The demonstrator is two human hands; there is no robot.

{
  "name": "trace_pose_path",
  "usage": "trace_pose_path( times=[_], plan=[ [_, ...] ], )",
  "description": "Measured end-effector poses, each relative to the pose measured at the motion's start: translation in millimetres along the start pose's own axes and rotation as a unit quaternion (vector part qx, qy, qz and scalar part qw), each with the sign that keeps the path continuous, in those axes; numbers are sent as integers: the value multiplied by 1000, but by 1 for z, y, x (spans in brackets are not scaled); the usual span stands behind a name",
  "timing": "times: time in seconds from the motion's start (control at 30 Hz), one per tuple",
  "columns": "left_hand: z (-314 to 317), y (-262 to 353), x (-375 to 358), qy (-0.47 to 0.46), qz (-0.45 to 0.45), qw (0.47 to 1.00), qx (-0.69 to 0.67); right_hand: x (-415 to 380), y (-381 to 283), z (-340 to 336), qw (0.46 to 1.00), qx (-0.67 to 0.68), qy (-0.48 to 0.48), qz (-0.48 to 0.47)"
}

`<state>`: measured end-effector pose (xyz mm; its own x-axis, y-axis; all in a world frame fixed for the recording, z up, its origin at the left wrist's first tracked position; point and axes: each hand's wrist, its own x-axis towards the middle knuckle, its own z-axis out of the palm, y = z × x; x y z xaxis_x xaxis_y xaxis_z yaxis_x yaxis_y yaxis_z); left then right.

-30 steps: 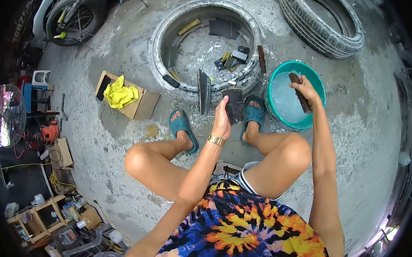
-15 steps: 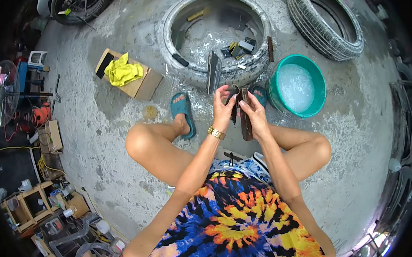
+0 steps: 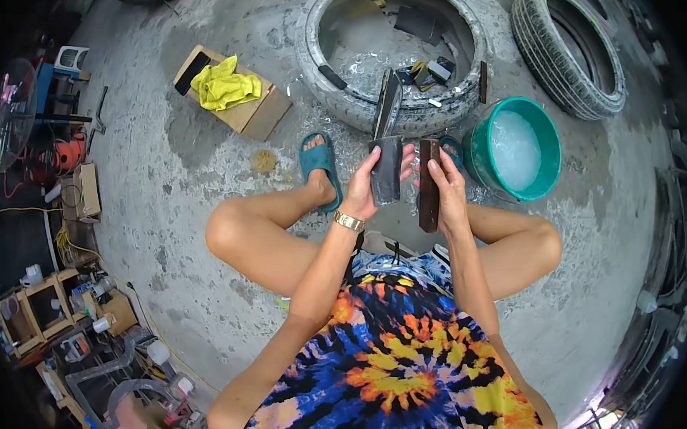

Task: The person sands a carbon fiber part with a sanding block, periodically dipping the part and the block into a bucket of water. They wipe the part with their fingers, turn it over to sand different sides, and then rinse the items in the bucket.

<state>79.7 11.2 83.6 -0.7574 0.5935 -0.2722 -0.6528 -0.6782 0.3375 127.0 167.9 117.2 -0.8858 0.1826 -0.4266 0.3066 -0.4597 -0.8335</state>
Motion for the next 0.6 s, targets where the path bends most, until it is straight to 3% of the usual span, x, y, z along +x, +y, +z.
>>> trace_pose_path(
  times=[0.37,0.43,0.53,0.6],
  plan=[
    [-6,9,0,8,-16,999,29,-1,14,-6,999,40,9,8],
    [7,12,-3,42,25,995,83,-2,11,-5,998,61,1,12],
    [14,12,-4,16,54,995,85,-4,13,-7,993,114,-24,38],
    [8,15,-4,-6,20,996,83,-7,13,-6,990,128,-33,53]
  ],
)
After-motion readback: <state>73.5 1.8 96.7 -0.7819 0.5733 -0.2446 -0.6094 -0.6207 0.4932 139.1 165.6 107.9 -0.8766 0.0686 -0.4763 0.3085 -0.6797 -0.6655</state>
